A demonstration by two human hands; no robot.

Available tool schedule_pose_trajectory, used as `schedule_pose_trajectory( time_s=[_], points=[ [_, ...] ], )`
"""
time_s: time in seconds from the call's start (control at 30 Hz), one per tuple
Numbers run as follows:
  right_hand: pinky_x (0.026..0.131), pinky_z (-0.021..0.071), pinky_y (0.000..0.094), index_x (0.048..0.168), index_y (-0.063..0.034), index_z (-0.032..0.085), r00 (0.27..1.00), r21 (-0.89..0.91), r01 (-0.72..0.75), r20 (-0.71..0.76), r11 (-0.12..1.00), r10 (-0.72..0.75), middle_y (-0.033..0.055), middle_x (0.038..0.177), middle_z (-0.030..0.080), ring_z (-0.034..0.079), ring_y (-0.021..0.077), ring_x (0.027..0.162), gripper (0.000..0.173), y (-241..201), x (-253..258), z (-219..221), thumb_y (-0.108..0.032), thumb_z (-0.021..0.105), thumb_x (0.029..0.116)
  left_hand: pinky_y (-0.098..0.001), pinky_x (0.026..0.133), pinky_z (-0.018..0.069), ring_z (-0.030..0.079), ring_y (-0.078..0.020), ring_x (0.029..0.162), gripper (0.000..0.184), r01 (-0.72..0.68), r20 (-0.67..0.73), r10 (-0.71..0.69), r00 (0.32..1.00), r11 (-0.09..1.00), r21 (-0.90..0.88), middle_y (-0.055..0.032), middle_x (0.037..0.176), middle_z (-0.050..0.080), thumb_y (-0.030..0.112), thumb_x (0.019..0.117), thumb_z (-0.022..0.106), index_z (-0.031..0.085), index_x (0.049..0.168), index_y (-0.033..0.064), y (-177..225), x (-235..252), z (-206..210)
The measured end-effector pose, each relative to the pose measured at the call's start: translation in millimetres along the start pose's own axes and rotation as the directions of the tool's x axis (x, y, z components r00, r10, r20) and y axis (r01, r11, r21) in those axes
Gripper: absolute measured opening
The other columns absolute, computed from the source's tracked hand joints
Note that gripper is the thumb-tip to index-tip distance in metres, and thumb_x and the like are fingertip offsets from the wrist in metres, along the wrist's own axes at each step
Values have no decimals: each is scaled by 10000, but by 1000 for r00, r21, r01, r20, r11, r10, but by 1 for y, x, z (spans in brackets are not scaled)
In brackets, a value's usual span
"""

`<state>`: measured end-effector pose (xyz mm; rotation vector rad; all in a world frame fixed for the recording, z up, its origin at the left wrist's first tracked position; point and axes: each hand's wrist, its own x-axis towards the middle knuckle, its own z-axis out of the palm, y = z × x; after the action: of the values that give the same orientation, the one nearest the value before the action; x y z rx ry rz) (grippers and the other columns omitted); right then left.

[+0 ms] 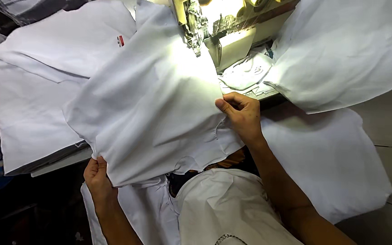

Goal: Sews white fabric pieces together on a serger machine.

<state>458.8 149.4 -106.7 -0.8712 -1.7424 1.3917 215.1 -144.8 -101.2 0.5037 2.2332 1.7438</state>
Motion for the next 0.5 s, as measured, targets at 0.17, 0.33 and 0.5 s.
schedule_pose_trajectory(
  time_s=[0.17, 0.33, 0.5],
  points=[
    [487, 450, 166, 1010, -89, 718, 1000, -18, -7, 1, 1000, 7, -19, 752, 661, 546, 25, 553, 96, 0, 3, 2, -178, 716, 975, -176, 754, 582, 671, 39, 791, 246, -14, 25, 14, 1000, 1000, 8, 133, 851, 677, 76, 1088, 346, 589, 1064, 100, 3, 3, 1],
    [477, 440, 170, 1028, -95, 715, 1000, -26, -8, -6, 1000, 8, -15, 763, 659, 541, 32, 549, 104, 1, 4, 2, -189, 708, 983, -171, 753, 583, 673, 42, 792, 242, -30, 31, 29, 999, 1000, 10, 137, 859, 684, 83, 1089, 353, 594, 1086, 107, 6, 7, 2],
    [452, 395, 172, 1034, -103, 709, 999, -111, 5, -35, 994, -9, -20, 746, 634, 491, 29, 519, 124, 4, 1, 1, -217, 709, 984, -173, 753, 584, 677, 42, 808, 239, -43, 104, 45, 994, 999, -22, 156, 869, 692, 165, 1095, 374, 612, 1080, 155, 5, 11, 0]
  ],
)
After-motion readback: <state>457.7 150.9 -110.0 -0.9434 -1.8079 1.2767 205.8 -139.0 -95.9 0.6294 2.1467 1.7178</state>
